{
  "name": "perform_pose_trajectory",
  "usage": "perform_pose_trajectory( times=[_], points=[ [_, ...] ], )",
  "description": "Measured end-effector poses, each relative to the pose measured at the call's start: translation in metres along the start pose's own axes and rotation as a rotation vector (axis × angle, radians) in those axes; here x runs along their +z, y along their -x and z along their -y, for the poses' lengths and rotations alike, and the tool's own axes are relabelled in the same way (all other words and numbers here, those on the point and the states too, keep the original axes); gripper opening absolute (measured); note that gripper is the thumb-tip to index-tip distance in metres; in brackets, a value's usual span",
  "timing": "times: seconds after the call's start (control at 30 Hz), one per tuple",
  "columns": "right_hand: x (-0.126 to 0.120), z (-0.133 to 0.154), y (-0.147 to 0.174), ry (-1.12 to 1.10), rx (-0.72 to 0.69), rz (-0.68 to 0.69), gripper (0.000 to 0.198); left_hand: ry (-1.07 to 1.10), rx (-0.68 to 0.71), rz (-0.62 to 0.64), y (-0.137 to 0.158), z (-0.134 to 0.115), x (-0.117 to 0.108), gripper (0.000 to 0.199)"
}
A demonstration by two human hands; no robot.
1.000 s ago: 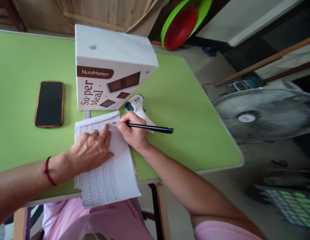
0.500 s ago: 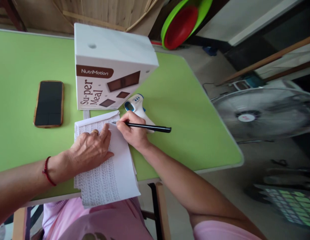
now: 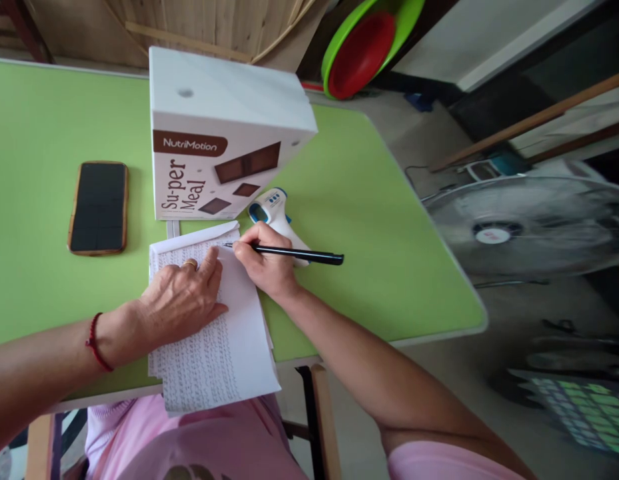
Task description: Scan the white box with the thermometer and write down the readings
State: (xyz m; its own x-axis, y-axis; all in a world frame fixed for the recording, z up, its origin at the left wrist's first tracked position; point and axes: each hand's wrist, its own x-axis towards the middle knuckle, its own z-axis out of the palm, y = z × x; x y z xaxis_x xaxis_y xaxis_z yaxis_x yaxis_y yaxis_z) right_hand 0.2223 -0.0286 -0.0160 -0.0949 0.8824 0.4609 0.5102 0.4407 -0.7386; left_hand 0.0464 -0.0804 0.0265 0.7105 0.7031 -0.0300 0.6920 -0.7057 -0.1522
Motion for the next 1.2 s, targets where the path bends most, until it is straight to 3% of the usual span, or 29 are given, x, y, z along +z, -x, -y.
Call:
perform_pose_trajectory(
  times=[0.73,0.87,1.0,1.07,1.2],
  points=[
    [0.0,-0.002,0.0,0.006,-0.006,0.029,0.019,-0.01,-0.003,-0.029,0.001,0.0,0.001,0.05],
    [0.0,-0.001,0.0,-0.031,-0.018,-0.08,0.016,-0.001,-0.006,-0.007,0.001,0.0,0.0,0.05],
    [-0.008,0.0,-0.001,0.008,-0.14,-0.196,0.008,-0.001,0.002,-0.029,0.002,0.0,0.0,0.05],
    [-0.014,0.001,-0.003,0.091,-0.276,-0.168,0.003,-0.002,0.007,-0.036,0.002,0.001,0.001,0.05],
    [-0.028,0.002,-0.005,0.262,-0.467,-0.101,0.013,0.018,0.007,-0.058,-0.001,0.008,0.003,0.047]
  ],
)
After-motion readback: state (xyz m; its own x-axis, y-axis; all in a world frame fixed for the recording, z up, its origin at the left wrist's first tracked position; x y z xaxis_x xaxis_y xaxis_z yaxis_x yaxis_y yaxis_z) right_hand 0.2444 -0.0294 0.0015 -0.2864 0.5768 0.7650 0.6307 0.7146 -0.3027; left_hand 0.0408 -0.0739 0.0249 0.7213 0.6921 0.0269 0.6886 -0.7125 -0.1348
